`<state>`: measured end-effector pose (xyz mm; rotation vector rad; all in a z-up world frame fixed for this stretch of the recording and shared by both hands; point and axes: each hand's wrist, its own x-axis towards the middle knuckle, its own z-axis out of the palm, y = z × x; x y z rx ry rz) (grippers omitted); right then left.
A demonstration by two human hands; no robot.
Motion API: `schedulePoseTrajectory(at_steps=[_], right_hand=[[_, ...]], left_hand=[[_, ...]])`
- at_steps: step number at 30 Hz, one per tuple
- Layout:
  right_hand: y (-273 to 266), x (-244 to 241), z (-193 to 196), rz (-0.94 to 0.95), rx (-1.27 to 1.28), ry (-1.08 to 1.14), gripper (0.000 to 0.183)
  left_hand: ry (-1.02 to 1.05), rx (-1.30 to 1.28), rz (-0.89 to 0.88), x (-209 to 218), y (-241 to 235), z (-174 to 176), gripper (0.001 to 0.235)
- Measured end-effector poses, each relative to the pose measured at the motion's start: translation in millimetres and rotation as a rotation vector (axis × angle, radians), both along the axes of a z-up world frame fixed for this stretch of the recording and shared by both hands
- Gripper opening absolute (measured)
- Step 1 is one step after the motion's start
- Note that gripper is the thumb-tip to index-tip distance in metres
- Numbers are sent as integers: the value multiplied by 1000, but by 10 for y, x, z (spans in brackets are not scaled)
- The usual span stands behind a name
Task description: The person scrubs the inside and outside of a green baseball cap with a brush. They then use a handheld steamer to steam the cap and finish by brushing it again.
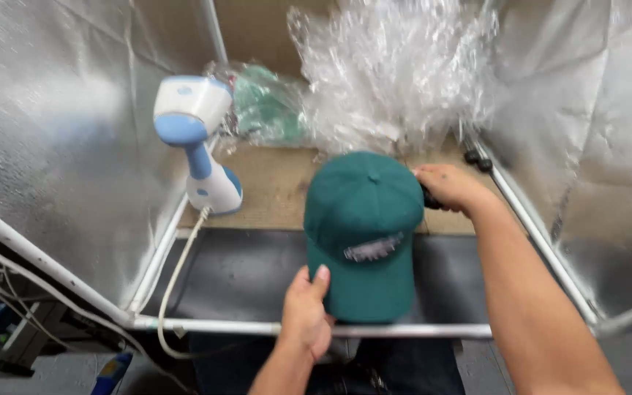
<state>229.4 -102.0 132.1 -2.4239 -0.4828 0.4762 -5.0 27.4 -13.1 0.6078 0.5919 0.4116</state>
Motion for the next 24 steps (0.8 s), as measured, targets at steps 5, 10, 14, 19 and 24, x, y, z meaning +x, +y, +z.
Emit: schedulePoseTrajectory(at_steps=[5, 10, 14, 19, 24], right_hand=[[-50, -503, -24, -56, 408, -415, 62], [-125, -716, -328, -30, 587, -451, 57], [-201, -450, -426, -18, 303, -391, 50], [-228, -1095, -590, 110, 576, -1136, 40], [-322, -678, -537, 41, 410, -674, 48]], left_hand=[[14, 8, 25, -95, 181, 120, 26], [39, -13, 33, -136, 85, -47, 20], [-18, -59, 97, -66, 75, -20, 17], [-78, -82, 63, -97, -57, 0, 28], [-35, -68, 73, -125, -30, 107, 24]])
